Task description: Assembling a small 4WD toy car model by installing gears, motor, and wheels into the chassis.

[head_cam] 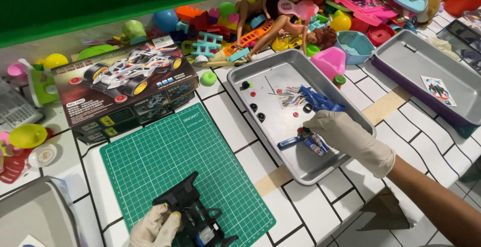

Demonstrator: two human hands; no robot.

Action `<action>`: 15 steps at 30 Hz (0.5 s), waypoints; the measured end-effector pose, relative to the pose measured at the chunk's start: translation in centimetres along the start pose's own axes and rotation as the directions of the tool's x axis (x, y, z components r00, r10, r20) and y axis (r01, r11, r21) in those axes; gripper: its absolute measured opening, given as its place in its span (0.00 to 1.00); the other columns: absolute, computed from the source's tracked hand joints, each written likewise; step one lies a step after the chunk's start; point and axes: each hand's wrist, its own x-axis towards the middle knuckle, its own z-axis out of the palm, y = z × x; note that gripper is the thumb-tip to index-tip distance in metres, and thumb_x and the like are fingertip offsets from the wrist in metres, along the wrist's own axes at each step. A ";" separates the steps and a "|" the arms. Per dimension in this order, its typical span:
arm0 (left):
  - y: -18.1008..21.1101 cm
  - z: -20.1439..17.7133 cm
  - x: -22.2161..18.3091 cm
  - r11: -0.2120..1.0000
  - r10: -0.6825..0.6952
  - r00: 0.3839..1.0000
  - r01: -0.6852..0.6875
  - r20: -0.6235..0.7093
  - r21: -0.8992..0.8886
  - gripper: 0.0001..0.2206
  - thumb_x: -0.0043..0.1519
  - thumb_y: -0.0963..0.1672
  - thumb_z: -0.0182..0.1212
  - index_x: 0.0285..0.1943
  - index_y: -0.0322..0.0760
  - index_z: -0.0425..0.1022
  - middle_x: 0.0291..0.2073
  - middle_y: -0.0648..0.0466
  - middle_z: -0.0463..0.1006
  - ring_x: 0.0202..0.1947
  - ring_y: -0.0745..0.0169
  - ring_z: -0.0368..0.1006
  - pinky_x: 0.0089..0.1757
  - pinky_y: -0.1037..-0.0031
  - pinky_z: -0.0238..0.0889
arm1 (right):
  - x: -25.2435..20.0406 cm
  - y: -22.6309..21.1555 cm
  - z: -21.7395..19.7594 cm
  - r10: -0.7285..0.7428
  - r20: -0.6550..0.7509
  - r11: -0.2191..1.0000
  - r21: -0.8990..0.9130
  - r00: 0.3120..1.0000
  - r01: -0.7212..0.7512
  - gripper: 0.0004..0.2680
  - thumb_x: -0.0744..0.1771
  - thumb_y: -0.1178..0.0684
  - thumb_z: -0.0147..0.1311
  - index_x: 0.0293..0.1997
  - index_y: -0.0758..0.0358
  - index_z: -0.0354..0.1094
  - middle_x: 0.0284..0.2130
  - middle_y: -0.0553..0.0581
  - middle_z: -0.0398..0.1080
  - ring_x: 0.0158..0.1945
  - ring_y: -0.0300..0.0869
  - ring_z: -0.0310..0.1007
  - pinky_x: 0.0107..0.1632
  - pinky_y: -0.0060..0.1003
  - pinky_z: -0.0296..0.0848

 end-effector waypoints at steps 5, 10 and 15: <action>-9.2 -5.2 4.0 0.838 0.376 0.906 -0.423 0.196 0.345 0.21 0.61 0.39 0.59 0.65 0.45 0.71 0.37 0.56 0.77 0.28 0.68 0.71 0.36 0.77 0.64 | -1.5 2.0 3.9 -0.143 0.141 0.730 -0.654 0.980 0.201 0.19 0.65 0.57 0.53 0.65 0.47 0.66 0.58 0.29 0.66 0.53 0.36 0.68 0.42 0.27 0.75; -0.8 -0.6 3.1 0.395 -0.037 0.990 0.142 -0.139 0.908 0.15 0.54 0.55 0.64 0.51 0.69 0.81 0.23 0.67 0.75 0.24 0.73 0.71 0.35 0.78 0.63 | -0.8 1.3 1.9 -0.074 0.053 0.933 -0.350 0.996 0.088 0.18 0.66 0.60 0.49 0.62 0.46 0.70 0.55 0.39 0.69 0.48 0.38 0.73 0.47 0.31 0.74; -4.8 -4.2 4.3 0.256 -0.072 0.994 0.094 -0.078 0.962 0.20 0.50 0.64 0.56 0.46 0.70 0.81 0.21 0.68 0.72 0.21 0.69 0.70 0.33 0.75 0.62 | 2.2 -0.9 -3.9 0.187 0.138 0.962 0.176 0.973 -0.210 0.15 0.66 0.53 0.53 0.61 0.47 0.71 0.48 0.47 0.80 0.48 0.45 0.81 0.53 0.38 0.77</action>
